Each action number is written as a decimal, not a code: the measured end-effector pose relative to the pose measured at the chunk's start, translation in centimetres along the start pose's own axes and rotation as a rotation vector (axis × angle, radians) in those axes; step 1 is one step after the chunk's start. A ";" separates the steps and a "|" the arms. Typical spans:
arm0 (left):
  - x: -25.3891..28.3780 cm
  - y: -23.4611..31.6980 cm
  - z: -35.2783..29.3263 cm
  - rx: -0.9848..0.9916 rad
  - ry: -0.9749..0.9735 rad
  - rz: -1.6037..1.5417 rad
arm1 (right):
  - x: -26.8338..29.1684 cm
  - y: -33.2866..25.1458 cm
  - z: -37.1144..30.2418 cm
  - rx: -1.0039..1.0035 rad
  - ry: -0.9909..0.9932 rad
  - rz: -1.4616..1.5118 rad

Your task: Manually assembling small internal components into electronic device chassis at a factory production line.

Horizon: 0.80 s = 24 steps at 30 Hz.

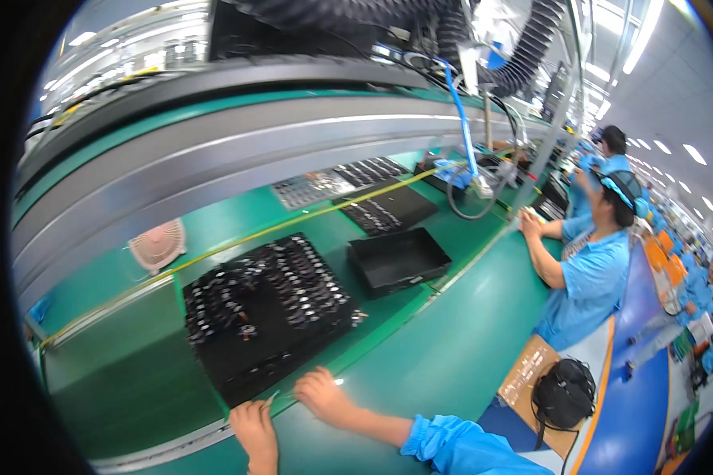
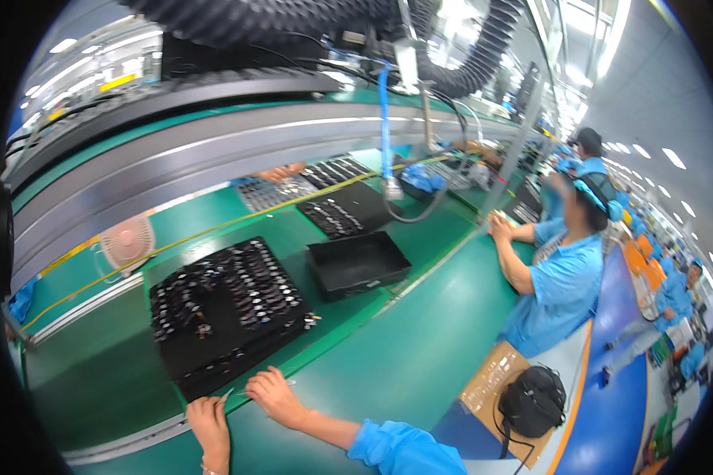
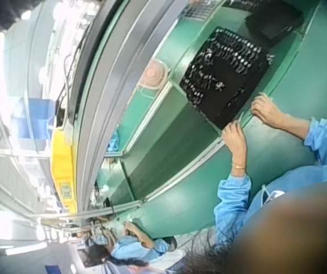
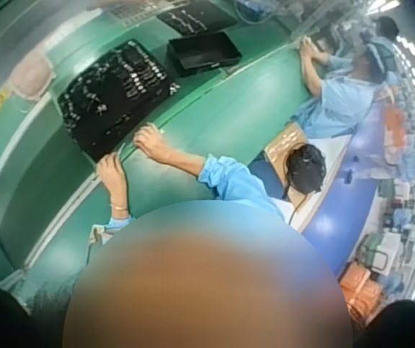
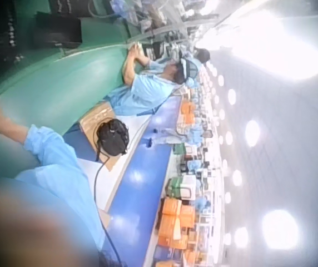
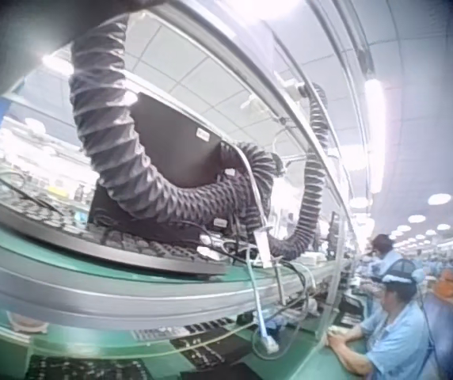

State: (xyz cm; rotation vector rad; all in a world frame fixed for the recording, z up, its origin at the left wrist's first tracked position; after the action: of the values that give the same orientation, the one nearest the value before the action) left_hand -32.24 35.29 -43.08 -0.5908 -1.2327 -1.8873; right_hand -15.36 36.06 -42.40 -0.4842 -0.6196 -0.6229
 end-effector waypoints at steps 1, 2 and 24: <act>0.0 0.1 -0.1 -0.017 -0.032 -0.014 | -0.3 0.1 -0.3 -0.033 -0.002 -0.019; 0.4 0.0 -0.1 -0.017 0.015 0.025 | -0.9 0.2 -0.8 -0.103 -0.011 0.167; 4.8 15.6 1.3 0.198 -0.382 -0.907 | 1.3 4.0 -1.8 -0.941 0.385 1.813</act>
State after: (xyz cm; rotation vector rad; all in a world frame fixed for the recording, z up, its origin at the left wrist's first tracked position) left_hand -22.35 31.33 -30.58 -0.2960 -2.1671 -2.3770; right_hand -11.18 37.39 -43.79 -1.4580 0.6433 0.8141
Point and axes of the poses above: each hand's wrist, its own z-axis towards the middle knuckle, its own x-axis out of the back of the hand, y = z × x, the point moved 4 cm from there along z, towards the middle knuckle, and after that the axes turned 10 degrees about x, right-handed, at the moved point
